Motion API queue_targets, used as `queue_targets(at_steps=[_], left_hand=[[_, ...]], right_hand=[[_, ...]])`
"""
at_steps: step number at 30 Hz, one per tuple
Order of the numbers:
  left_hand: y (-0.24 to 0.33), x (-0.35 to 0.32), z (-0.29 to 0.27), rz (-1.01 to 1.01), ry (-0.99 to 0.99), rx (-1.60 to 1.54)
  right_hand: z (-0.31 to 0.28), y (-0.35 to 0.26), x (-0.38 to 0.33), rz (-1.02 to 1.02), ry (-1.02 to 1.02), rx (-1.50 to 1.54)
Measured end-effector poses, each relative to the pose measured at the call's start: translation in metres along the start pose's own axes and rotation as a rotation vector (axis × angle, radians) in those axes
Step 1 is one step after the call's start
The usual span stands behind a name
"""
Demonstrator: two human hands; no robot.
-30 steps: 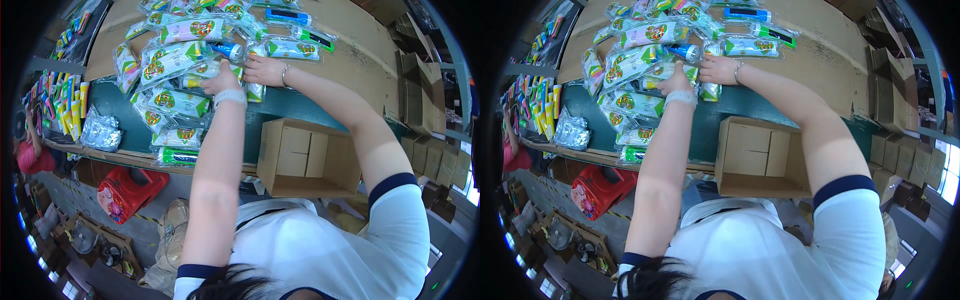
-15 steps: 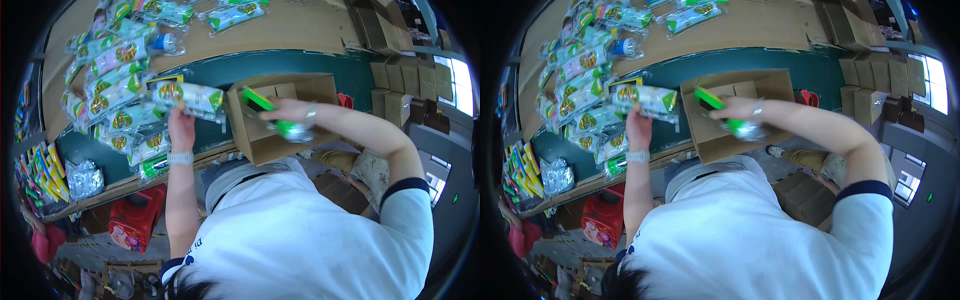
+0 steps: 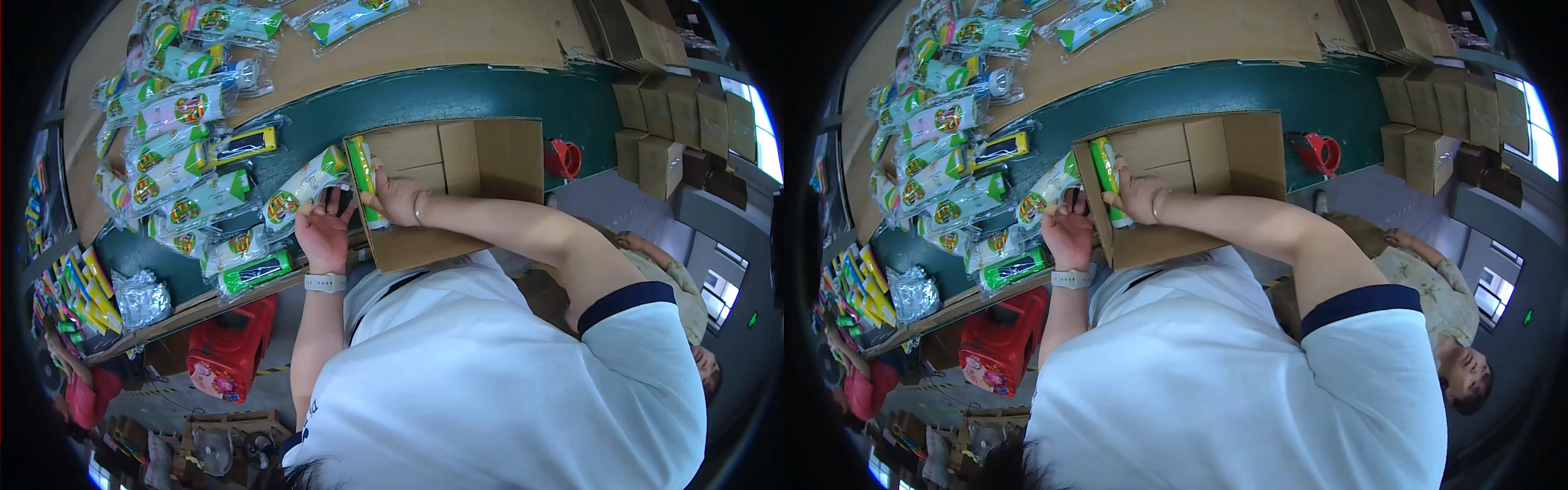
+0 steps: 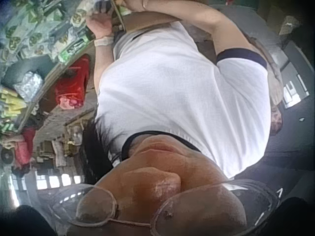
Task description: The person packs packaged items into cardboard boxes by hand, tapes each box shut using a tape dispenser, and stacks the sealed boxes.
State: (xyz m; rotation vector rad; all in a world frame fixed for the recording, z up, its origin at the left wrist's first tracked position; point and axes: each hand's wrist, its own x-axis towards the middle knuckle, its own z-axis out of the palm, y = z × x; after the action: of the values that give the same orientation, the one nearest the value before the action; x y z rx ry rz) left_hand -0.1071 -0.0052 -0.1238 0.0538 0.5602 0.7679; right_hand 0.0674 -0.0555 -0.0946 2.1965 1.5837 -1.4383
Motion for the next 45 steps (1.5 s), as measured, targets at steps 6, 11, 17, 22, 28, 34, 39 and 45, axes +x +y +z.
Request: queue_targets(at_steps=[6, 11, 17, 22, 28, 34, 39, 45], left_hand=[[0.062, -0.026, 0.055, 0.391, 0.129, 0.763], [0.067, -0.017, 0.186, 0.073, -0.424, 1.214], [0.057, -0.025, 0.157, 0.228, -0.18, 1.202], [0.007, -0.019, 0.113, -0.129, -0.273, 0.981], [0.007, -0.025, 0.108, -0.055, -0.2, 0.93], [-0.002, -0.026, 0.09, 0.086, -0.273, 1.113], [0.065, -0.012, 0.085, -0.211, -0.19, 0.949], [0.127, 0.081, 0.061, 0.825, -0.16, 2.797]], right_hand=[[-0.148, -0.012, -0.099, -0.365, 0.042, 0.635], [-0.181, -0.068, -0.105, -0.629, -0.059, 0.563], [-0.161, 0.018, -0.147, -0.318, 0.061, 0.375], [-0.079, 0.031, -0.057, 0.198, 0.058, 0.437], [0.002, 0.011, 0.019, 0.134, 0.485, 0.47], [-0.013, 0.003, -0.011, 0.096, 0.097, -0.092], [-0.135, -0.032, -0.063, -0.15, -0.46, -0.226], [-0.235, 0.0, 0.064, -0.288, 0.669, -0.582]])
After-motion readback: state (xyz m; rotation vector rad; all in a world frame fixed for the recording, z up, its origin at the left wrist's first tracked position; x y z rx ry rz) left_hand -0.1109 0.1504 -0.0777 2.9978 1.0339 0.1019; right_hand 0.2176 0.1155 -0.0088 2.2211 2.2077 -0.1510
